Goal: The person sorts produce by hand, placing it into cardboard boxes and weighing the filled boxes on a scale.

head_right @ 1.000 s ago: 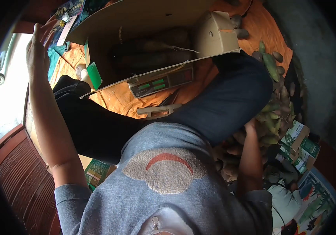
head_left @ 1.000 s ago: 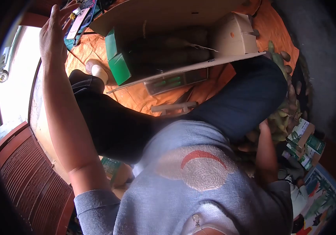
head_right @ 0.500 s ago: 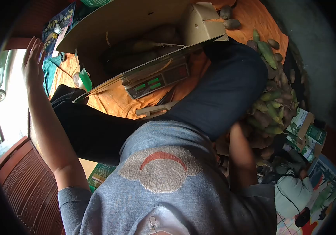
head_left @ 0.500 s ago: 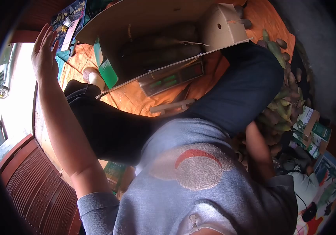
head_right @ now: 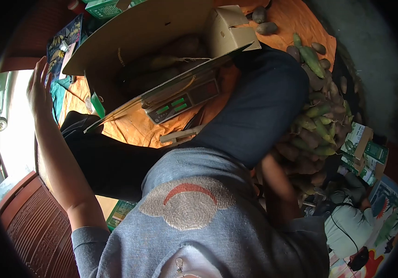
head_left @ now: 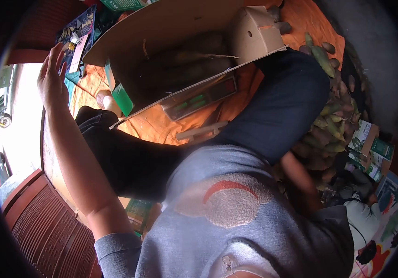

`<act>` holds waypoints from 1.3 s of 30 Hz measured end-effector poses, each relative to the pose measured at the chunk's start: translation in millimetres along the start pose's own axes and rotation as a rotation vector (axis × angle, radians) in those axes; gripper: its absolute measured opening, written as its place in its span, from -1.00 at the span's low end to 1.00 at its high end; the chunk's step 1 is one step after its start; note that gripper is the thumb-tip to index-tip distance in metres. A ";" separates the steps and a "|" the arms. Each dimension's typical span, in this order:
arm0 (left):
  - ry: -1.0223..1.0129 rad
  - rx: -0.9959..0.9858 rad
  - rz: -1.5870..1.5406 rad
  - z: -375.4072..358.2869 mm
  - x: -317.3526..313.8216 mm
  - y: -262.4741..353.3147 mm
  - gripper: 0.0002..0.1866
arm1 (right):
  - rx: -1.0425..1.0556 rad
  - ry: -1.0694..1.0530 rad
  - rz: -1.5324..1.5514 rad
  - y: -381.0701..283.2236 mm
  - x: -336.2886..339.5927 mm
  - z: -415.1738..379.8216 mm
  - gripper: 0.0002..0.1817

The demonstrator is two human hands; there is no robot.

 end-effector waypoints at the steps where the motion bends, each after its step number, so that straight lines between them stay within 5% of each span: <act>1: -0.008 -0.011 0.026 0.5 -1.1 0.8 -0.60 | 0.001 -0.003 -0.003 -0.4 0.2 1.5 -0.58; 39: -0.044 0.021 0.032 1.1 -11.8 -7.1 -0.60 | 0.012 -0.135 -0.060 2.4 -28.7 1.1 -0.74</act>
Point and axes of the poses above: each hand's wrist, its own z-axis towards the middle knuckle, its own x-axis out of the back of the hand, y = z × x, the point moved 9 cm from there along z, towards the middle knuckle, and after that the axes turned 2 degrees about -z, right-handed, at the moved point
